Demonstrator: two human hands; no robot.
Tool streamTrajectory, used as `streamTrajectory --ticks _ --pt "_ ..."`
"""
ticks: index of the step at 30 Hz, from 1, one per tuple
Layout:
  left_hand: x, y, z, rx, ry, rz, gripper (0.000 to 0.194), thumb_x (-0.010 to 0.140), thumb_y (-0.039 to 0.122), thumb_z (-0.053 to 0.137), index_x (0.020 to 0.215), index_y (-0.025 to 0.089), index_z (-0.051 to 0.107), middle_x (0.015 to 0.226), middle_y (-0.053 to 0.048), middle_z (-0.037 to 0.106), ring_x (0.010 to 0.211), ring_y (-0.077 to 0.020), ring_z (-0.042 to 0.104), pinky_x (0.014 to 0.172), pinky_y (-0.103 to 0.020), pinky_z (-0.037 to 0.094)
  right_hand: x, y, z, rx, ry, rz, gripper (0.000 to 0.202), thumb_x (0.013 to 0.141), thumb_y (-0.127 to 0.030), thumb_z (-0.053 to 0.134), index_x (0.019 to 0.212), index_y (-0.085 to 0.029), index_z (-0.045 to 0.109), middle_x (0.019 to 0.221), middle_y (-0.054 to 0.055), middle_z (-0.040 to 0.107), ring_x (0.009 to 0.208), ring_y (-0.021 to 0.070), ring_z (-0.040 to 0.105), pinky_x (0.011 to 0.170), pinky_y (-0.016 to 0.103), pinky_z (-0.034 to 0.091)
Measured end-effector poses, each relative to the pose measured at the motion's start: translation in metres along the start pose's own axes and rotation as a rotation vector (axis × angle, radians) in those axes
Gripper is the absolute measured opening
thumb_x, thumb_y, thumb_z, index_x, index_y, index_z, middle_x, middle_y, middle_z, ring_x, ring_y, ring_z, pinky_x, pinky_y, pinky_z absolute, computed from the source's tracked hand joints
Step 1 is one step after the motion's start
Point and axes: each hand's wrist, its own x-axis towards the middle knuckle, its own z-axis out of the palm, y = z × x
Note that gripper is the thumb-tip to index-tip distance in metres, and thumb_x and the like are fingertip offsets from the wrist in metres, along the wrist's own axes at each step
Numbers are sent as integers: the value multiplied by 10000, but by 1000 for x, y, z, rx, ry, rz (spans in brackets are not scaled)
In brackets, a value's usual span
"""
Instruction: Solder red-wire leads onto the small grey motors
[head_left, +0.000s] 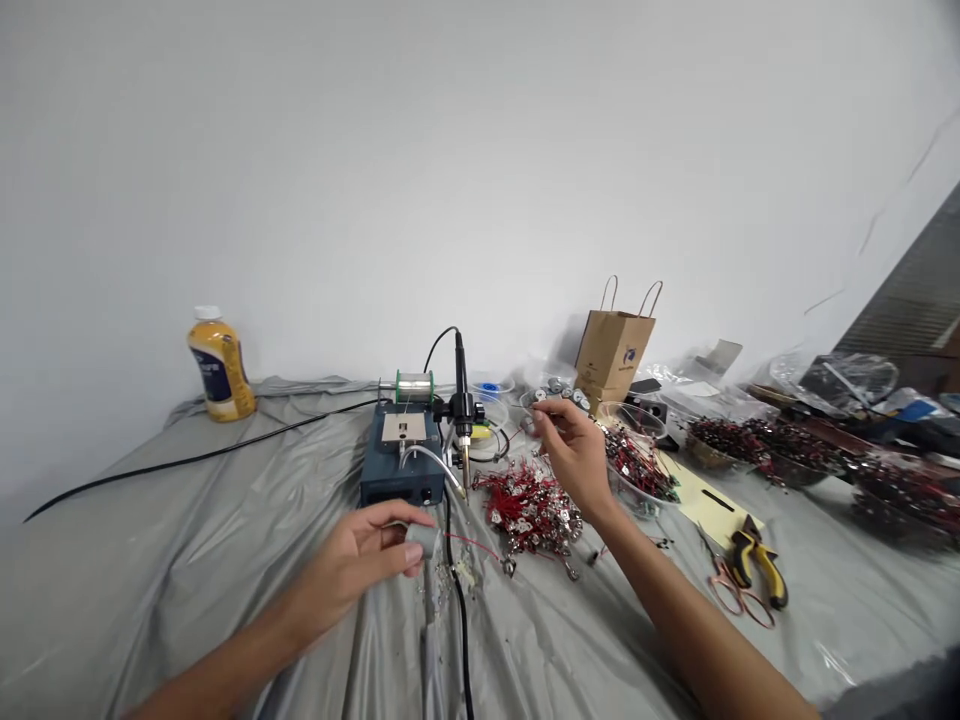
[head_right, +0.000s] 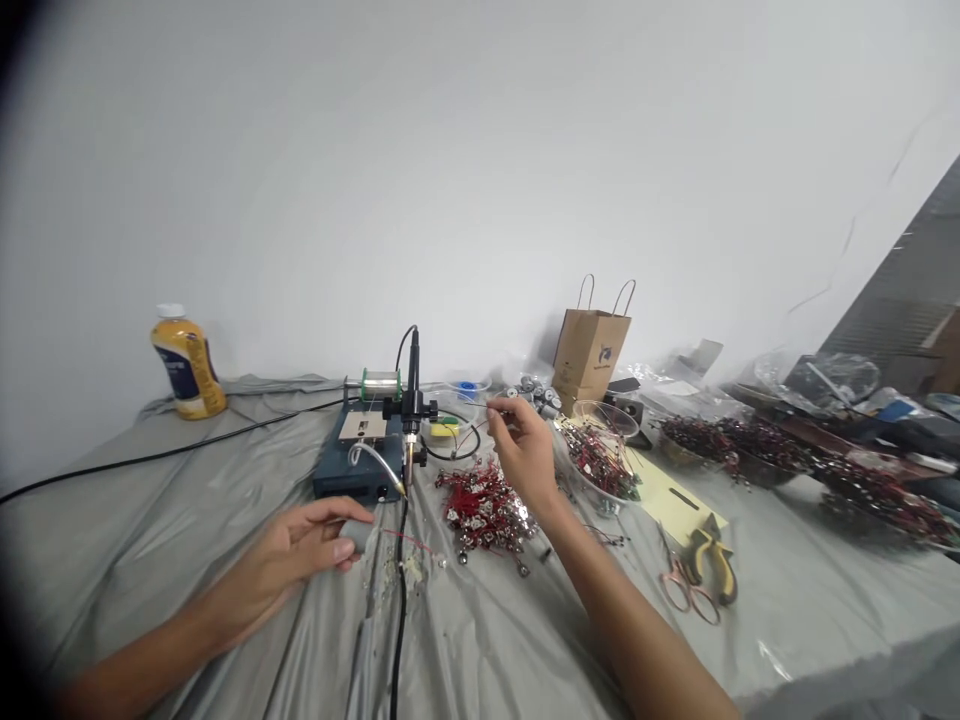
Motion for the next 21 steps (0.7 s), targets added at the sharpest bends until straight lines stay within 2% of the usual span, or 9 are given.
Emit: streamTrajectory --ticks 2,5,10,17,21 --pt "1 2 -3 -21 -9 -13 313 763 362 830 1017 191 762 903 -35 647 749 -127 583 699 -235 491 -8 6 -1 36 36 36 252 937 -414 601 1015 -177 638 778 37 646 655 143 637 529 228 505" --pt "3 5 -3 -41 -5 -67 366 748 377 842 1052 195 751 807 -21 630 720 -130 592 673 -231 510 -16 14 -2 71 68 76 271 924 -427 620 1020 -174 628 798 41 644 651 137 627 528 235 526" --pt "2 5 0 -55 33 -96 338 719 407 864 946 189 740 731 7 608 687 -116 607 671 -223 540 -19 17 -3 91 71 85 249 897 -403 670 1005 -178 665 799 37 660 646 130 617 559 246 536" --pt "-1 -6 5 -88 114 -108 339 764 407 835 1026 210 748 779 -10 696 741 -128 669 714 -221 556 -24 3 -5 18 52 -92 86 908 -260 659 961 -200 692 845 22 665 674 101 591 588 218 485" --pt "2 -8 12 -124 90 -96 390 725 319 879 1070 204 738 742 -4 713 730 -104 650 708 -179 527 -27 -7 -5 -15 12 -211 52 895 -168 648 922 -198 681 874 13 652 740 98 591 610 199 486"
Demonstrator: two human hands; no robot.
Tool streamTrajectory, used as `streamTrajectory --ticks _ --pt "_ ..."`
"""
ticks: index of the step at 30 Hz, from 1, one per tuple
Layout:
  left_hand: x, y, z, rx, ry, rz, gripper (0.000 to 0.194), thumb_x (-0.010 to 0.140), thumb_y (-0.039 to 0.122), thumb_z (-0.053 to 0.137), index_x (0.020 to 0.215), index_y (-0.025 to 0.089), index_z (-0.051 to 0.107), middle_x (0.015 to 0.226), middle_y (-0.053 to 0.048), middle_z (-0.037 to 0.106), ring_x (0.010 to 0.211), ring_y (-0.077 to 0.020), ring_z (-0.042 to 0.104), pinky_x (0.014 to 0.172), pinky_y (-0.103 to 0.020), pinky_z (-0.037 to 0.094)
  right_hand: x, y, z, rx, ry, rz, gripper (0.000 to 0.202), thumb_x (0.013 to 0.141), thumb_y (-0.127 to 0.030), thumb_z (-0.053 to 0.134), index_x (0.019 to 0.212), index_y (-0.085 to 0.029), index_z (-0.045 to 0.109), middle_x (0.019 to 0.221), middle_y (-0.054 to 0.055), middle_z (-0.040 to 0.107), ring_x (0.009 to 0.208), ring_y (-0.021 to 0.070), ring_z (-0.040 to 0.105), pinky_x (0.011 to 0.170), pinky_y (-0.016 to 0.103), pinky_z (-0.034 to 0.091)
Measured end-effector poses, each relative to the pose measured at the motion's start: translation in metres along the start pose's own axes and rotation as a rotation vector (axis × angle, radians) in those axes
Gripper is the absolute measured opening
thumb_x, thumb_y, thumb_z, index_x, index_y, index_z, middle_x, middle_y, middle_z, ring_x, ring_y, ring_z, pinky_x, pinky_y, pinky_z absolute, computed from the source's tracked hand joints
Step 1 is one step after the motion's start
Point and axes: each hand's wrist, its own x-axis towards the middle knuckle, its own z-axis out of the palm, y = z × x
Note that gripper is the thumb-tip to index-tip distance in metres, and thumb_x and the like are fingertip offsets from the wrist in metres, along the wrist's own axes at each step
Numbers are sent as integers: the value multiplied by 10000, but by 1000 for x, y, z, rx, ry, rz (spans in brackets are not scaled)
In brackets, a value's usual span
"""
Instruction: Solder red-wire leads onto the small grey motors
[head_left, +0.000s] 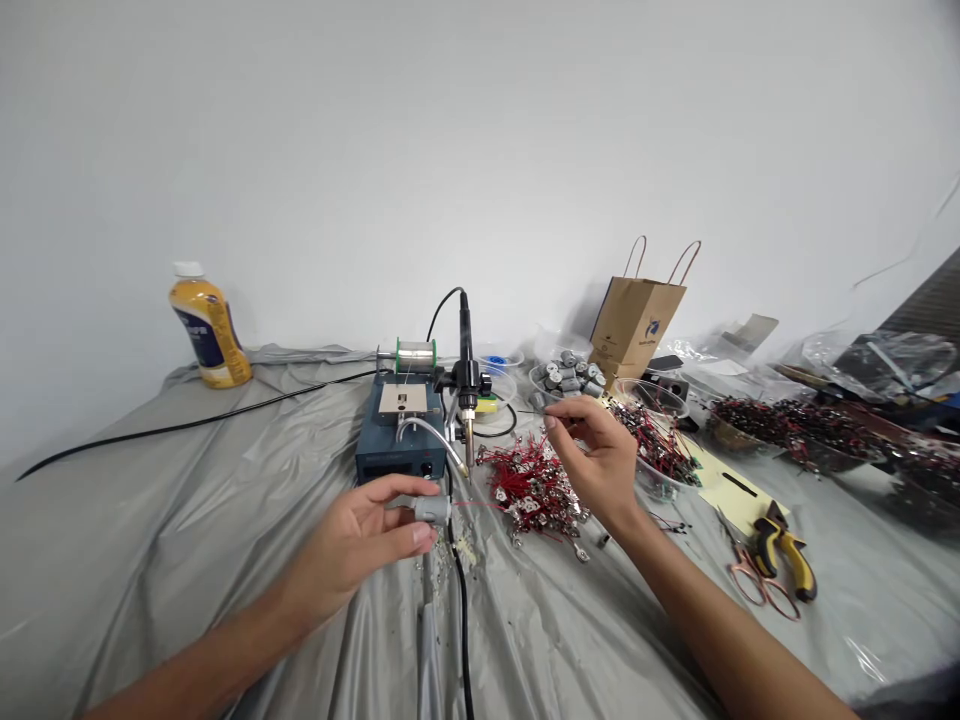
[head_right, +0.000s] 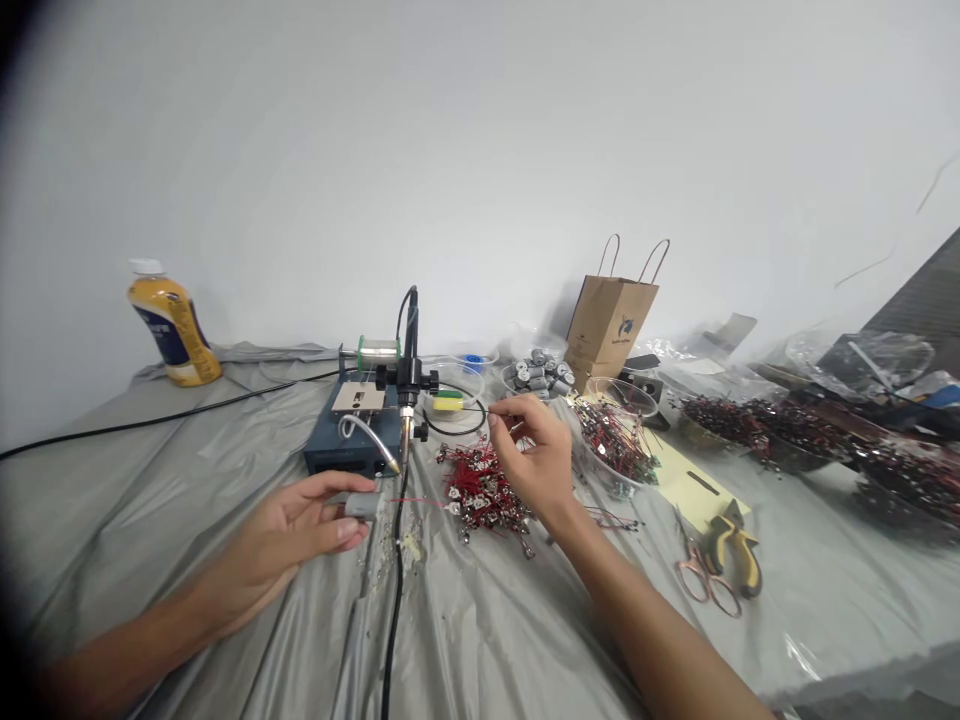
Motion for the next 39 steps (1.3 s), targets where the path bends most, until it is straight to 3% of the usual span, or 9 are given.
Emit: streamTrajectory --ticks 10,22,29,39 --pt "3 -4 2 33 56 55 342 795 339 824 1102 219 733 770 -8 730 780 -119 682 750 -193 544 -5 -8 3 69 -74 -99 103 857 -73 609 875 -174 619 791 0 595 666 89 534 595 214 445" --pt "4 -3 13 10 142 49 339 773 362 838 1054 200 740 823 -22 738 793 -137 683 794 -246 563 -26 -18 14 121 -117 -201 178 786 -40 586 874 -193 560 774 9 574 698 129 514 660 279 418" --pt "6 -5 15 0 130 74 386 733 279 874 1077 189 724 848 -25 756 780 -109 663 752 -200 530 -29 -23 14 159 -119 -211 185 780 -38 579 879 -193 560 764 15 574 704 136 519 665 292 426" --pt "10 -6 17 8 130 100 390 736 270 868 1078 165 710 818 -46 775 760 -138 696 737 -231 553 -34 -33 21 152 -174 -217 180 788 -37 583 885 -189 578 752 21 594 686 130 537 637 274 451"
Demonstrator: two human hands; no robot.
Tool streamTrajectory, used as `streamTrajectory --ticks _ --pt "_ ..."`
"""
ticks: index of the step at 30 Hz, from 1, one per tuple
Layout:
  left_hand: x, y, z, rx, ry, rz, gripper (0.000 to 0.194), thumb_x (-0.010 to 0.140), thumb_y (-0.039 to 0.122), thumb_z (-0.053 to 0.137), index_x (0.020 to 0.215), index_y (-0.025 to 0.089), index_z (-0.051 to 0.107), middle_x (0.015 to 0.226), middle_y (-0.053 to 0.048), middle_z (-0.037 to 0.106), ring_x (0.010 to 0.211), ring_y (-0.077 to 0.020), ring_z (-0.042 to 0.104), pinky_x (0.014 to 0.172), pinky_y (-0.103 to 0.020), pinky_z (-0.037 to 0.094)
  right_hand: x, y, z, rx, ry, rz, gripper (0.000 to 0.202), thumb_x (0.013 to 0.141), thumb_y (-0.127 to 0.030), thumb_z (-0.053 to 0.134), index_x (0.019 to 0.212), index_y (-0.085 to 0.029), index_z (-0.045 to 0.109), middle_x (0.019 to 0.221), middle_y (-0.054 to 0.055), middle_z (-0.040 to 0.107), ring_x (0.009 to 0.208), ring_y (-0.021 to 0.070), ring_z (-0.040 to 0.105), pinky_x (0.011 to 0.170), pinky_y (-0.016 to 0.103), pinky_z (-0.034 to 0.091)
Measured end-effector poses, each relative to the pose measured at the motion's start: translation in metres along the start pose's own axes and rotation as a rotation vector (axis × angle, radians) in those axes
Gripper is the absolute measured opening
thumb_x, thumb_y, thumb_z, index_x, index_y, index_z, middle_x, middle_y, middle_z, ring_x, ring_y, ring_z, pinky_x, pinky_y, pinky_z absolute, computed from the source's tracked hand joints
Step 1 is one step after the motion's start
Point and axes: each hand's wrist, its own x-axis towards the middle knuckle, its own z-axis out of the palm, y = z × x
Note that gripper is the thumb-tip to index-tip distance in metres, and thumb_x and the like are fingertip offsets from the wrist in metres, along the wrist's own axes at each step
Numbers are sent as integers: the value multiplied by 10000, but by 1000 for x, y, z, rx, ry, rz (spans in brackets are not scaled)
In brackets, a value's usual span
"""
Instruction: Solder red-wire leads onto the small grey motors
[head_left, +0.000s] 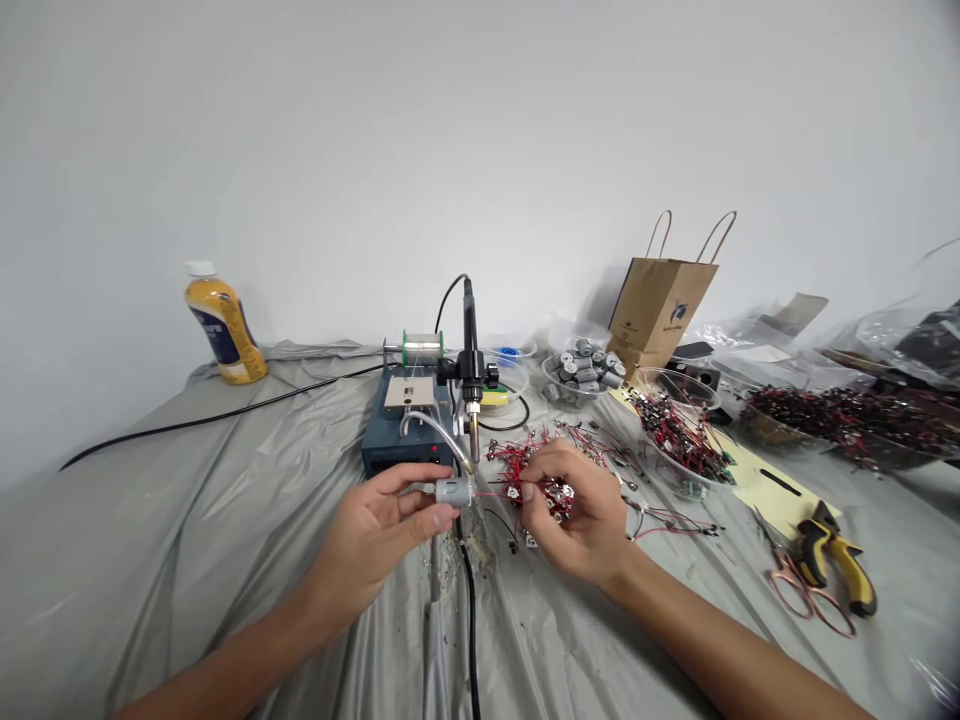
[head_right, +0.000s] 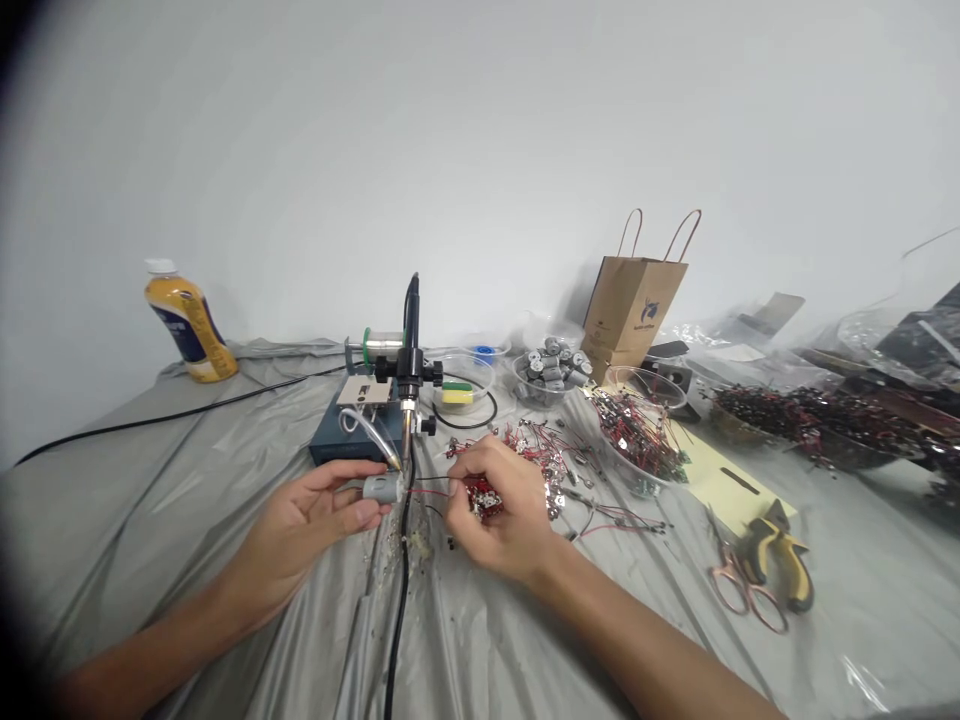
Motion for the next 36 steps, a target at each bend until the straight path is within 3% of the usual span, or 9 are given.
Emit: streamTrajectory --ticks 36 --pt "-1 3 3 -44 5 33 385 718 241 885 1059 185 715 844 -28 788 787 -125 718 755 -210 563 -2 0 3 -21 -20 -3 193 811 -38 611 922 -195 598 785 17 629 717 128 572 653 269 464"
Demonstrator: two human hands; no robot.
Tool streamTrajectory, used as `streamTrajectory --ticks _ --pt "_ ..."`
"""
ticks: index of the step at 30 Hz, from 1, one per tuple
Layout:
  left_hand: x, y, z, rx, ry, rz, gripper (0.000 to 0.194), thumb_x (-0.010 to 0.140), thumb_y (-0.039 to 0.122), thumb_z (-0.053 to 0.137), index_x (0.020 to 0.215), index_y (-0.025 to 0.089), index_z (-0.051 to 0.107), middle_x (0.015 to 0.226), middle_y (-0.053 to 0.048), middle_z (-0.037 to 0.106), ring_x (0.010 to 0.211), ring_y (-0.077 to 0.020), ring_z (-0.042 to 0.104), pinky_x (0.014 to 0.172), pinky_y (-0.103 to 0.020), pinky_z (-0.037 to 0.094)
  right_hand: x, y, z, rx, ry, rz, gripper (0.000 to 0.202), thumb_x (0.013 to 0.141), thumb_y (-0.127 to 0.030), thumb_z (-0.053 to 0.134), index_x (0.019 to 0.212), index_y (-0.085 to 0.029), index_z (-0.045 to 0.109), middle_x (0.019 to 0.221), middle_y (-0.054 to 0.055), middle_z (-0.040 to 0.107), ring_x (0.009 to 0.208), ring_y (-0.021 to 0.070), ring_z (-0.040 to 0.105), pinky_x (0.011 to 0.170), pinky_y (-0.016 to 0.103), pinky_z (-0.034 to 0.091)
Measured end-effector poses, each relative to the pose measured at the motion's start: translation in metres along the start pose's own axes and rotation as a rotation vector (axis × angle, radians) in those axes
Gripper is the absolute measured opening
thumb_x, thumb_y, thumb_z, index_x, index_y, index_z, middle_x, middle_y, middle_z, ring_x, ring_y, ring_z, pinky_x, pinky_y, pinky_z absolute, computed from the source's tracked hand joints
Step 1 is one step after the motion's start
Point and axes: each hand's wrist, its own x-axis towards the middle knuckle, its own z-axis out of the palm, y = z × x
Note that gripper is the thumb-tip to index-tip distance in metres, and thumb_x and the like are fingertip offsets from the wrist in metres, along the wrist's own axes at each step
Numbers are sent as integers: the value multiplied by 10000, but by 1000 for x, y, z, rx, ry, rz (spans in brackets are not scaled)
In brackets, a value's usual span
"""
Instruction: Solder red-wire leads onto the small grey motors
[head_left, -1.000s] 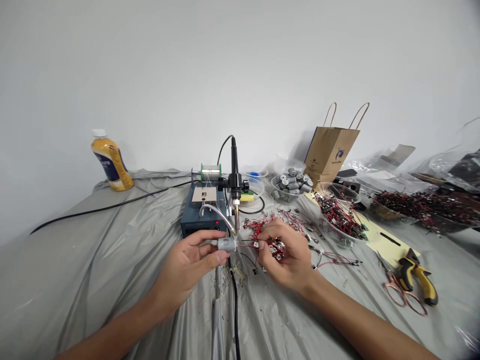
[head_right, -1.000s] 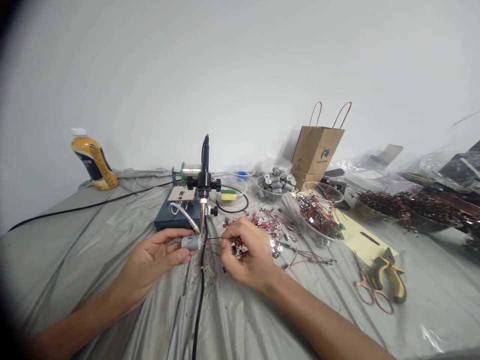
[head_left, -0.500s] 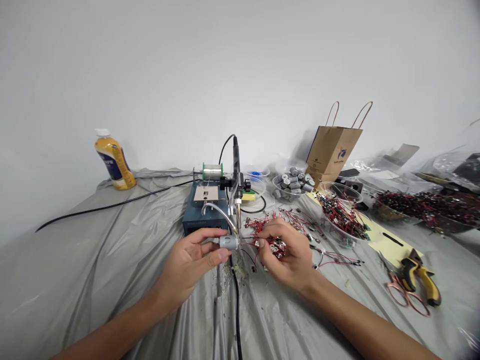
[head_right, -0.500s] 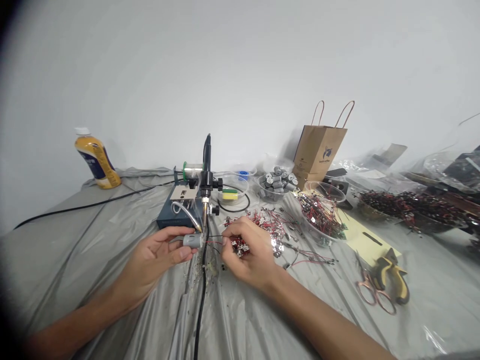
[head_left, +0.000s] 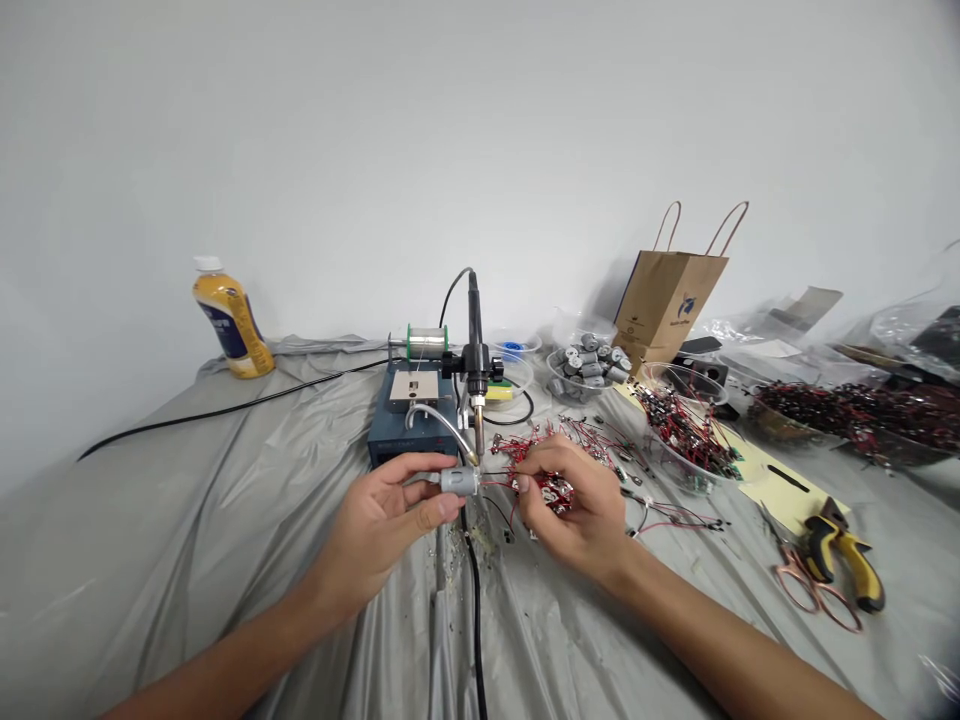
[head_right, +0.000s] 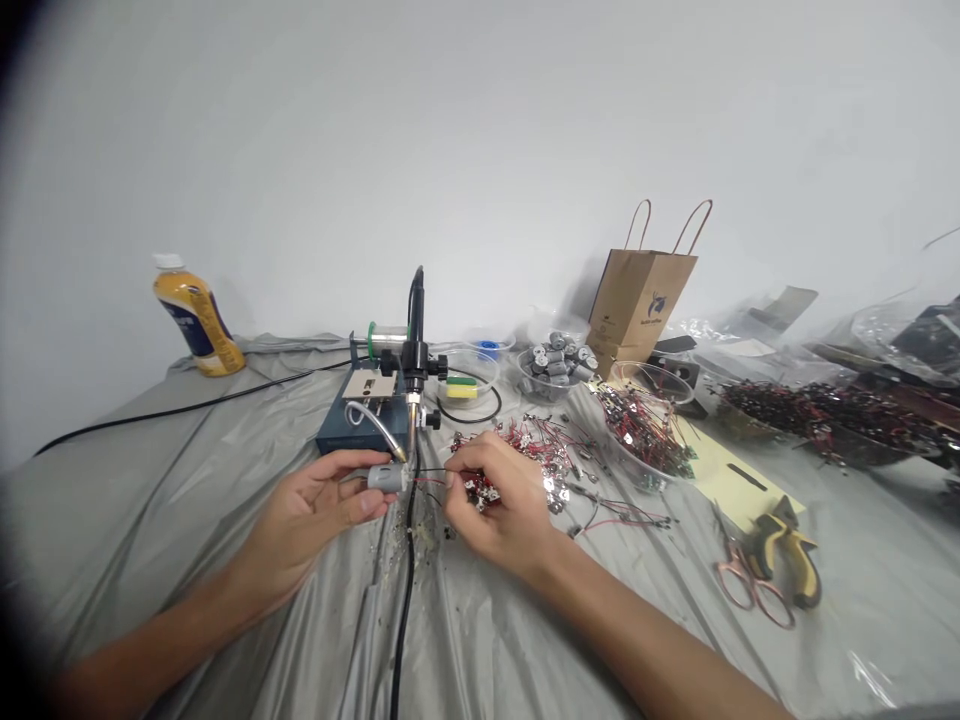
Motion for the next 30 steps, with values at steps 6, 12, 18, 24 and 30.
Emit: streamTrajectory --ticks 6,12,18,24,30 --pt "-1 3 2 -18 5 -1 371 706 230 894 1033 182 725 844 -20 789 779 -117 719 753 -201 566 0 -1 0 -7 -2 6 179 821 -48 602 920 -198 602 785 20 633 713 132 574 641 271 467" --pt "-1 2 2 -17 2 4 368 716 231 888 1044 189 727 854 -17 789 781 -111 724 748 -189 568 0 0 0 -5 0 1 194 813 -37 611 931 -190 603 799 23 640 731 128 580 657 262 468" --pt "-1 2 2 -32 19 17 362 703 217 895 1024 176 732 899 -31 793 803 -122 734 747 -193 579 0 1 1 3 -9 3 176 812 -36 610 917 -178 605 787 22 625 715 125 558 655 266 456" --pt "0 5 5 -41 18 18 344 708 199 889 1014 164 736 851 -26 789 780 -113 729 729 -178 578 -1 2 1 10 -4 2 187 804 -21 614 911 -173 600 791 24 622 721 122 552 659 261 448" --pt "-1 5 5 -44 14 18 349 705 193 889 1014 156 732 819 -20 784 743 -96 708 703 -162 568 -2 2 1 15 -12 10 191 805 -18 615 911 -176 594 793 23 621 724 125 551 662 266 445"
